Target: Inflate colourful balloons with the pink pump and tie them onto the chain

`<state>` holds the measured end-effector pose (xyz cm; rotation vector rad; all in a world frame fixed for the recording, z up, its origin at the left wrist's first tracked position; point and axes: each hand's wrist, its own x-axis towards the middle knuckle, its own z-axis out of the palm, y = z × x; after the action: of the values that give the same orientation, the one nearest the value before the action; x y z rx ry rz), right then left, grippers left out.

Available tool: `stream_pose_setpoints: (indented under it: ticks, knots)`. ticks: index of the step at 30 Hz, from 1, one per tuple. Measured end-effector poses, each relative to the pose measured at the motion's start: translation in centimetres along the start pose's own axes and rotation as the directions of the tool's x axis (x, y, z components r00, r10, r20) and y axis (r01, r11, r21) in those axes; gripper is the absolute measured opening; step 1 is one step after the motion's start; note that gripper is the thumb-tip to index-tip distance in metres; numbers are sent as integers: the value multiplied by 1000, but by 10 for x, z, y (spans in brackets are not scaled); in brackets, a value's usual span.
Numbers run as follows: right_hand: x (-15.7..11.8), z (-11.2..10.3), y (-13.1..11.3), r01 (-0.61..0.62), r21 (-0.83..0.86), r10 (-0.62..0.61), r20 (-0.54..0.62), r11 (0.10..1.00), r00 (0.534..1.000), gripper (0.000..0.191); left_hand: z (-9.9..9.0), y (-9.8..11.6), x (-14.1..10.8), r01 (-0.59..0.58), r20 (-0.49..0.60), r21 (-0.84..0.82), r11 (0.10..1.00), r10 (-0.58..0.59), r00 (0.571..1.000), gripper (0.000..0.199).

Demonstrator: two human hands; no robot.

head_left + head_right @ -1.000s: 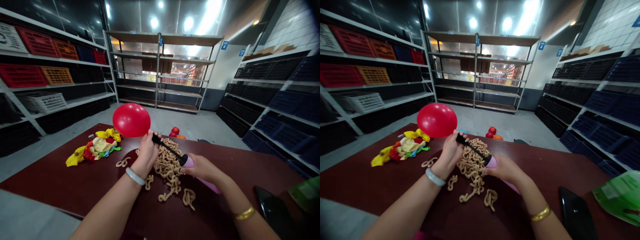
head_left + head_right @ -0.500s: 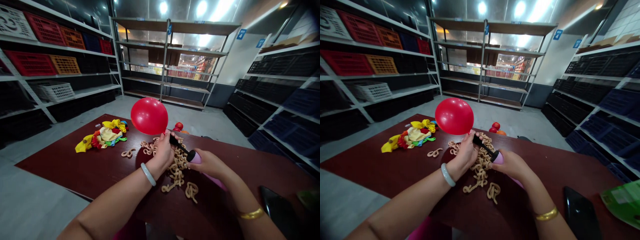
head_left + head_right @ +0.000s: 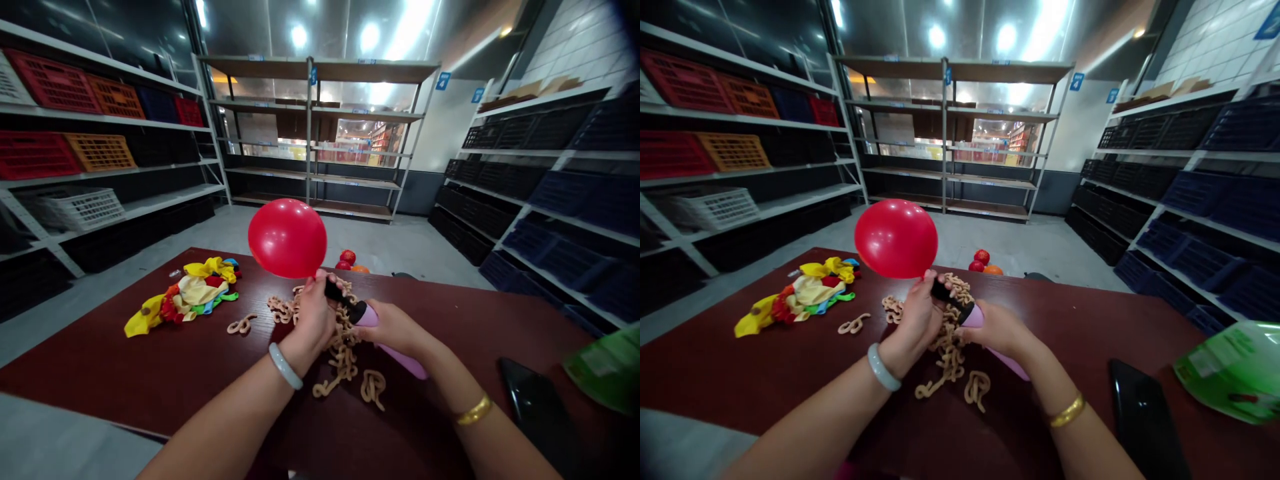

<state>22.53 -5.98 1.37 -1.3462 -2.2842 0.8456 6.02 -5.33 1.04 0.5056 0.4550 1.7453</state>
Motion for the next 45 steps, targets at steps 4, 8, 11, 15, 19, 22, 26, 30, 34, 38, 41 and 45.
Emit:
stream_pose_setpoints:
  ticks: [4, 8, 11, 15, 19, 22, 26, 30, 34, 38, 41, 45]
  knots:
    - [-2, -5, 2, -53, -3, 53, 44, 999, 998, 48, -13, 33, 28, -43, -32, -40, 998, 42, 999, 15]
    - [-7, -12, 7, -54, 3, 54, 69, 999, 996, 39, -21, 57, 45, -58, -81, -87, 994, 51, 995, 11]
    - [-9, -17, 11, -45, -48, 48, 58, 998, 997, 37, -22, 57, 45, -68, -76, -103, 992, 60, 995, 11]
    - [-11, -22, 10, -72, -179, 81, 40, 981, 996, 41, -19, 36, 34, -75, -52, -95, 993, 70, 996, 15]
    - [-9, -16, 3, -64, -197, 72, 33, 978, 997, 44, -13, 8, 18, -11, -30, -79, 997, 8, 1000, 16]
    - [-7, -8, -1, -63, -205, 61, -15, 977, 998, 50, -6, -10, 2, 38, -16, -63, 997, -39, 999, 18]
    - [-6, -3, -2, -70, -213, 57, -67, 975, 996, 52, 3, -25, -15, 79, 16, -65, 995, -78, 997, 17]
    - [-6, -1, -6, -85, -212, 68, -85, 974, 994, 51, 3, -25, -17, 97, 18, -53, 994, -96, 995, 15]
    - [-4, 1, -9, -101, -180, 91, -63, 979, 994, 53, -1, -15, -6, 99, -45, -45, 994, -101, 994, 14]
    - [-4, -2, -5, -82, -144, 79, -22, 986, 997, 49, -9, 7, 14, 62, -58, -51, 997, -65, 996, 12]
    - [-6, -8, -1, -70, -127, 72, 18, 989, 997, 46, -16, 30, 31, 41, -69, -70, 997, -46, 997, 15]
    - [-10, -15, 1, -73, -133, 77, 27, 988, 997, 41, -21, 48, 41, 2, -73, -87, 996, -9, 997, 15]
